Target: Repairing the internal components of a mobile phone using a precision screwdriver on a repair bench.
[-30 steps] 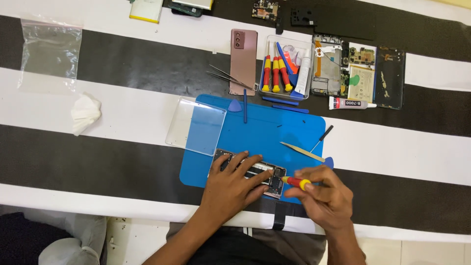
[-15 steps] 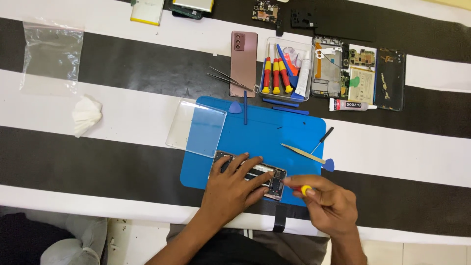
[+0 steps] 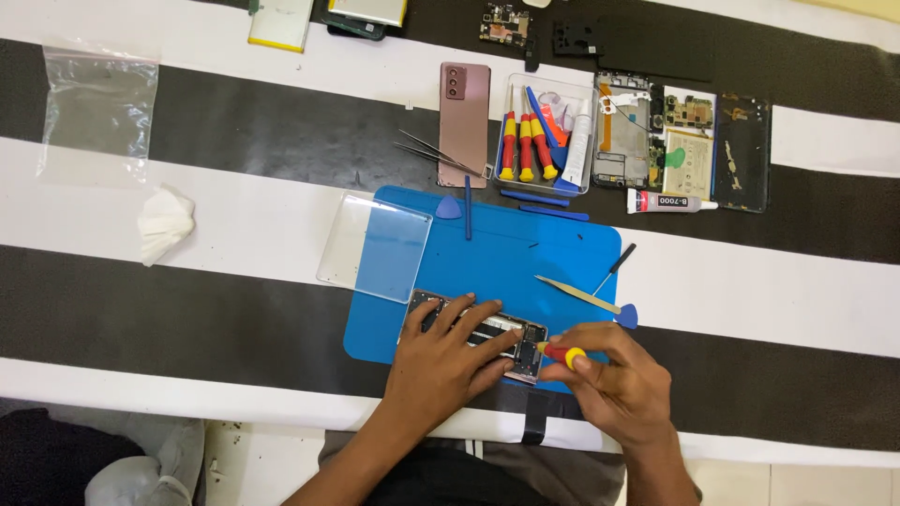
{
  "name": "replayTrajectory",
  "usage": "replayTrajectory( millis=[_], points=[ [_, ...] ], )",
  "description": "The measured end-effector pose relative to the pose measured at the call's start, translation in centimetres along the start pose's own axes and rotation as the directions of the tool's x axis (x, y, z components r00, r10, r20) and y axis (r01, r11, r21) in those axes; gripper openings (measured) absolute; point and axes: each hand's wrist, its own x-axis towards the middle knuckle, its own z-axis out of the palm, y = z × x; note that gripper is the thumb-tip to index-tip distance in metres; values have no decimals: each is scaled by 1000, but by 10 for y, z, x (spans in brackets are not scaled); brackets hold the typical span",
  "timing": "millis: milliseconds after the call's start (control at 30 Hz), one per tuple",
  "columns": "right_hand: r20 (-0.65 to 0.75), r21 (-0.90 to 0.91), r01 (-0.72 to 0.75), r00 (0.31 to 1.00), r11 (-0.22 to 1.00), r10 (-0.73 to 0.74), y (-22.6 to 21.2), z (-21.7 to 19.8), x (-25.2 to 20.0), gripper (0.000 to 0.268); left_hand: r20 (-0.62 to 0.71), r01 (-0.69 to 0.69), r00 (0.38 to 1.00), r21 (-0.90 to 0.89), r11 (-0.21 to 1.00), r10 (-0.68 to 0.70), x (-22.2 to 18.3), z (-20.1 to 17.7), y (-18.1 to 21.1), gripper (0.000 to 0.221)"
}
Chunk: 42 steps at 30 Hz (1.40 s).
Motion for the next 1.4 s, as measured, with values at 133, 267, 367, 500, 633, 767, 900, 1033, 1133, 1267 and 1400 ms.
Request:
replayTrajectory(
  millis=[133, 267, 367, 500, 633, 767, 900, 1033, 1133, 1267, 1400],
  points=[
    [122, 129, -54, 992, 990, 38, -6, -5, 8, 54, 27, 9, 1000, 9, 1000, -9, 0, 0, 0, 34],
    [30, 215, -76, 997, 974, 72, -1, 3, -8, 48, 5, -7, 1000, -10, 1000, 7, 0, 0, 1, 30],
    [-29, 195, -66, 997, 979, 73, -1, 7, -3, 48, 12, -5, 1000, 2, 1000, 5, 0, 2, -1, 30],
    [72, 172, -49, 997, 984, 38, -9, -6, 10, 63, 27, 5, 1000, -7, 1000, -5, -1, 1, 0, 32],
    [-54, 226, -112, 990, 968, 127, -13, 7, 14, 20, 6, -8, 1000, 10, 1000, 7, -1, 3, 0, 31],
    [-270, 15, -97, 958, 995, 98, -26, 28, 7, 25, 7, 4, 1000, -7, 1000, -4, -1, 1, 1, 31],
    [-311, -27, -157, 940, 987, 141, -31, 31, -3, 40, 13, -3, 1000, 5, 1000, 3, -1, 2, 0, 34],
    [-48, 81, -173, 983, 982, 177, -15, 3, 5, 49, -3, -6, 1000, -7, 1000, 6, -2, 3, -1, 30],
    [-50, 195, -192, 977, 962, 205, -21, 10, 5, 19, 3, -2, 1000, -2, 1000, 2, -4, 3, 2, 31],
    [-247, 84, -140, 956, 987, 156, -28, 24, 6, 16, 19, 4, 1000, 11, 1000, -4, -2, 3, 1, 33],
    [-359, 99, -130, 920, 987, 157, -39, 38, 9, 14, -10, 1, 1000, 17, 1000, -1, -2, 4, 1, 31]
  ],
)
